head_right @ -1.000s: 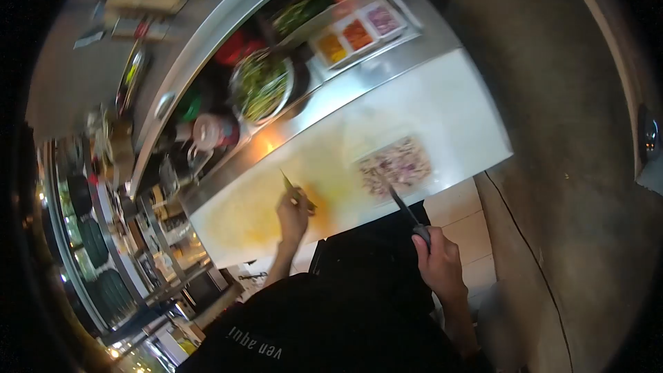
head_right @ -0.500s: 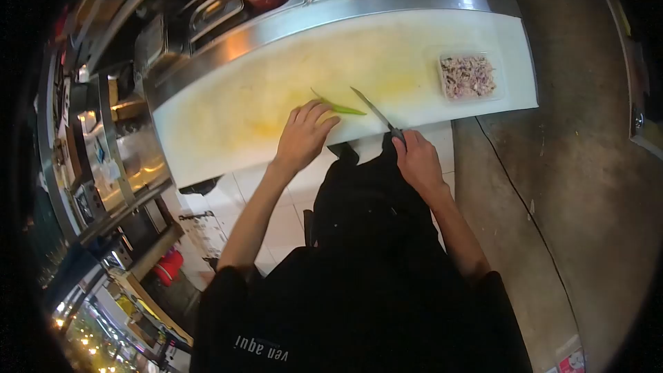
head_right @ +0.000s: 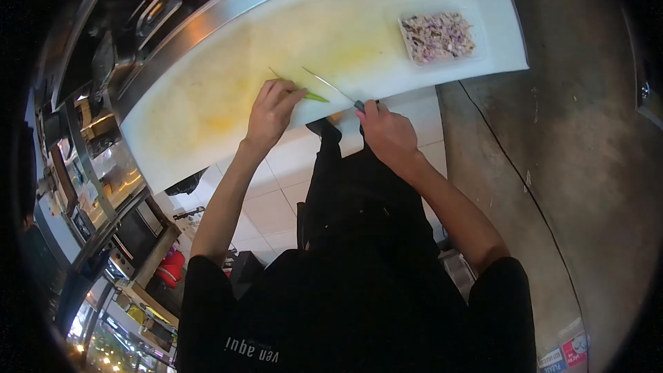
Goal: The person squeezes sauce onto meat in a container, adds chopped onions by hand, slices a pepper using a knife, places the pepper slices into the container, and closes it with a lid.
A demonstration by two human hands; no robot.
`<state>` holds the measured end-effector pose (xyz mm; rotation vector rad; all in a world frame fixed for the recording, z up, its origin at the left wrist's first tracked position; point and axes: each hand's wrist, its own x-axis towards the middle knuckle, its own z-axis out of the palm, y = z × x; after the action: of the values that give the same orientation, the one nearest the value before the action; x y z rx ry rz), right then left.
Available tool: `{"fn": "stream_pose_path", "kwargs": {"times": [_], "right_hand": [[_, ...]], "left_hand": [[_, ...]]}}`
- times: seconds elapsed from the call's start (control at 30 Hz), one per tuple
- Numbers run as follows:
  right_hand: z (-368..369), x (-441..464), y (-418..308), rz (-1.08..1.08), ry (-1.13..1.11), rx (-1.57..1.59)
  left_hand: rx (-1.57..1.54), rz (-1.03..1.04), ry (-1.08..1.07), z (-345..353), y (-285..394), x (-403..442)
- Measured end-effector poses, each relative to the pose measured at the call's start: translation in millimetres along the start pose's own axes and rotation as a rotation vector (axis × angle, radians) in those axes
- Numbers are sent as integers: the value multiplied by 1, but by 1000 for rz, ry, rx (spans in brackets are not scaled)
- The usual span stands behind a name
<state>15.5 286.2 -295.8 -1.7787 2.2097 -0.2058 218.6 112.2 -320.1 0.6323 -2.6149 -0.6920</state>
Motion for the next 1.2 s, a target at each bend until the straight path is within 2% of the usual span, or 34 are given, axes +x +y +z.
{"fn": "stream_pose_path", "kwargs": {"times": [0.13, 0.2, 0.4, 0.53, 0.7, 0.73, 0.8, 0.93, 1.0, 1.1, 1.2], "right_hand": [[7, -2, -4, -65, 46, 76], [9, 1, -6, -28, -20, 3], [-13, 1, -9, 41, -231, 23], [1, 2, 0, 22, -211, 38], [-39, 2, -15, 86, -388, -8], [-26, 3, -10, 85, -395, -9], [5, 6, 1, -23, -230, -17], [-19, 6, -11, 24, -256, -13], [-33, 4, -16, 111, -380, 64], [0, 17, -10, 12, -249, 78], [-27, 14, -16, 44, -303, 51]], "left_hand": [[-79, -36, 45, 21, 13, -1], [-35, -30, 112, 29, 13, 1], [-13, -90, 133, 37, 17, -6], [-12, -126, 138, 43, 16, -11], [-6, -110, 152, 44, 15, -11], [-9, -116, 151, 45, 14, -11], [-21, -103, 161, 44, 14, -10], [-30, -108, 138, 40, 13, -8], [-26, -87, 137, 40, 12, -8], [-38, -102, 129, 40, 13, -8], [-25, -87, 102, 37, 14, -5]]}}
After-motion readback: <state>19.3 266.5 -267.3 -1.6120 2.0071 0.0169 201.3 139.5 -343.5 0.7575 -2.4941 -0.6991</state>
